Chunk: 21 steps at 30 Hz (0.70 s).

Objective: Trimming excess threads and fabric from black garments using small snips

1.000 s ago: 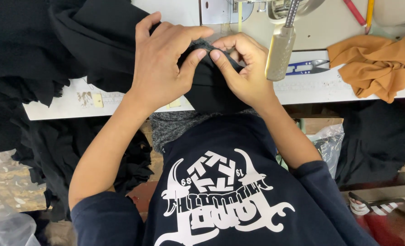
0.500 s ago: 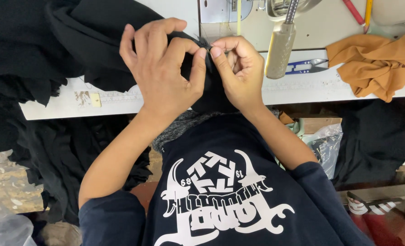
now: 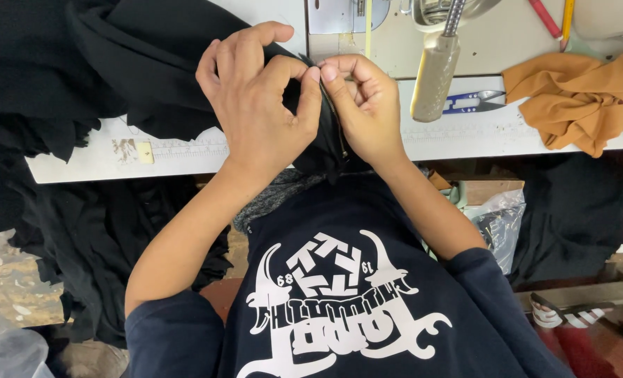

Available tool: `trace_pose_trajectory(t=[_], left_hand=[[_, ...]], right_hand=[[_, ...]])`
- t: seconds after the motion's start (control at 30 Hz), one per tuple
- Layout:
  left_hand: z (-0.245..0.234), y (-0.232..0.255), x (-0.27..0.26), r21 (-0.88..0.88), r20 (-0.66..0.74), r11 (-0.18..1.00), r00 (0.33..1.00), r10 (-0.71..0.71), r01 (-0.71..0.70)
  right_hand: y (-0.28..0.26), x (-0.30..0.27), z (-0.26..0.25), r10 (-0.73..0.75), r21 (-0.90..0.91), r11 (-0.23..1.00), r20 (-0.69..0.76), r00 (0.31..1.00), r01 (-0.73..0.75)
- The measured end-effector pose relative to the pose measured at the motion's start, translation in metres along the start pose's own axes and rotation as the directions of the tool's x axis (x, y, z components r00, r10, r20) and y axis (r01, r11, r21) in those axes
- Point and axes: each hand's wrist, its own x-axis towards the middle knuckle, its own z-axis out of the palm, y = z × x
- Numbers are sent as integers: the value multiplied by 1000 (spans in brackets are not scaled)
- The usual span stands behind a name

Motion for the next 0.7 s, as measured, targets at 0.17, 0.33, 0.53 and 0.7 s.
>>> trace_pose_trajectory(t=[0.17, 0.33, 0.53, 0.7], left_hand=[[4, -8, 1, -129, 132, 982, 984, -120, 138], [5, -15, -1, -138, 160, 988, 986, -43, 66], [6, -16, -3, -105, 171, 992, 984, -56, 75], [18, 34, -7, -11, 27, 994, 994, 108, -108]], right_hand=[[15, 5, -3, 32, 29, 999, -36, 999, -31], [14, 7, -8, 91, 28, 995, 40, 995, -92], [14, 14, -7, 227, 88, 970, 23, 974, -228], [54, 22, -11, 271, 204, 948, -116, 956, -244]])
